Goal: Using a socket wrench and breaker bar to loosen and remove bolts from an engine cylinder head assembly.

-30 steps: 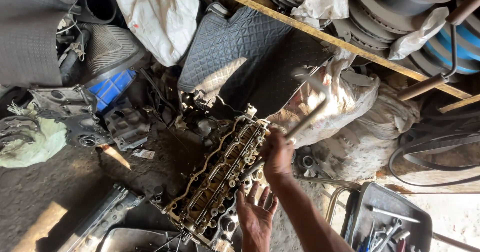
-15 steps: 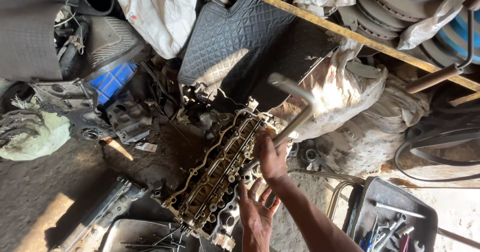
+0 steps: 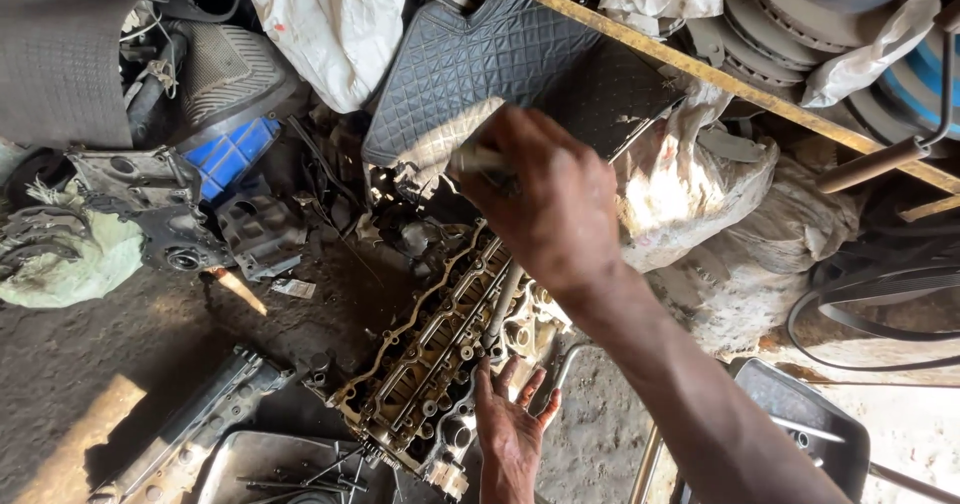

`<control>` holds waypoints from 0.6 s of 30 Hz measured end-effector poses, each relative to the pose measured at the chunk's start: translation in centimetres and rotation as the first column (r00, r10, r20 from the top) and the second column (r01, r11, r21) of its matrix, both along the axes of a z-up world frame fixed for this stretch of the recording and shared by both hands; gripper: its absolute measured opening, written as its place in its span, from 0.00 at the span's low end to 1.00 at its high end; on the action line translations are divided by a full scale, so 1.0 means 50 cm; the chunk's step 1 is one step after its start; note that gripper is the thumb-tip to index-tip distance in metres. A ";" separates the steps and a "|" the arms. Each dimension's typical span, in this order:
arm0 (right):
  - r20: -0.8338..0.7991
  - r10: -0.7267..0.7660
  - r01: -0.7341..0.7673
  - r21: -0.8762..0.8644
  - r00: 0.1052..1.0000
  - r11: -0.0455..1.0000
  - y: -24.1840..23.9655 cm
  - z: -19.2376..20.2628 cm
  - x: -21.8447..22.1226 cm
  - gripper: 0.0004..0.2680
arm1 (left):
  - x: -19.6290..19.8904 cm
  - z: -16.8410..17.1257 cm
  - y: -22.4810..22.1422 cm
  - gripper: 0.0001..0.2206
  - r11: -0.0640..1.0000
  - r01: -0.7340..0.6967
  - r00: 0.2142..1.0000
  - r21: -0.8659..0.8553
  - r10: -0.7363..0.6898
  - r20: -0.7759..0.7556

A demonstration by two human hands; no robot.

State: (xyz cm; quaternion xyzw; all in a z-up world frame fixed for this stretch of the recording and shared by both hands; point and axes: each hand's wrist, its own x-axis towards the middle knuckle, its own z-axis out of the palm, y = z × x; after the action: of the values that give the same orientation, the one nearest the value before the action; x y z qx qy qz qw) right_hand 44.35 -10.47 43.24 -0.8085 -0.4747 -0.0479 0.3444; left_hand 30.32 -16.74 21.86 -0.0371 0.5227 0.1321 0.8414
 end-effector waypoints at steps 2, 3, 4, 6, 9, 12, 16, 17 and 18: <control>0.480 0.048 -0.273 0.413 0.876 0.869 0.002 -0.095 0.041 0.14 | 0.000 0.002 0.002 0.29 1.000 -0.006 1.000 -0.006 0.006 0.014; 0.482 0.049 -0.276 0.413 0.875 0.868 0.002 -0.094 0.027 0.14 | 0.000 0.010 0.005 0.29 1.000 -0.008 1.000 -0.005 0.008 0.016; 0.074 0.004 -0.050 0.631 0.997 0.774 -0.001 -0.094 0.010 0.09 | -0.002 0.018 0.005 0.29 1.000 0.000 1.000 -0.007 0.000 0.016; -0.352 0.039 0.240 0.709 0.935 0.663 -0.007 -0.062 -0.012 0.12 | -0.007 0.014 0.003 0.29 1.000 0.007 1.000 -0.009 -0.007 0.017; -0.778 0.445 0.531 0.628 0.444 0.569 -0.020 0.014 0.006 0.18 | -0.006 -0.013 -0.001 0.30 1.000 -0.003 0.997 -0.015 0.004 0.081; -0.866 0.500 0.091 0.499 0.014 0.862 -0.025 0.049 0.061 0.15 | -0.001 -0.044 -0.009 0.30 0.999 0.045 0.991 -0.014 -0.042 0.127; -0.194 0.117 -0.121 -0.009 0.974 0.993 -0.029 -0.001 0.099 0.10 | 0.018 -0.073 -0.020 0.35 0.995 -0.004 0.971 -0.097 0.027 0.236; 0.373 0.274 -0.384 0.261 0.886 0.886 -0.039 -0.050 0.114 0.11 | 0.024 -0.067 -0.020 0.37 0.994 -0.015 0.963 -0.112 0.044 0.265; 0.377 0.278 -0.391 0.266 0.884 0.881 -0.040 -0.072 0.107 0.11 | 0.033 -0.058 -0.016 0.37 0.994 -0.022 0.962 -0.105 0.049 0.267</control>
State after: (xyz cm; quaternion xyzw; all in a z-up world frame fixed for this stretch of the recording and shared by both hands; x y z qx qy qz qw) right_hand 49.70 -12.47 39.64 -0.6231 -0.6442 -0.2004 0.3957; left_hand 32.00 -17.51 18.95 -0.1067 0.4087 0.1141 0.8992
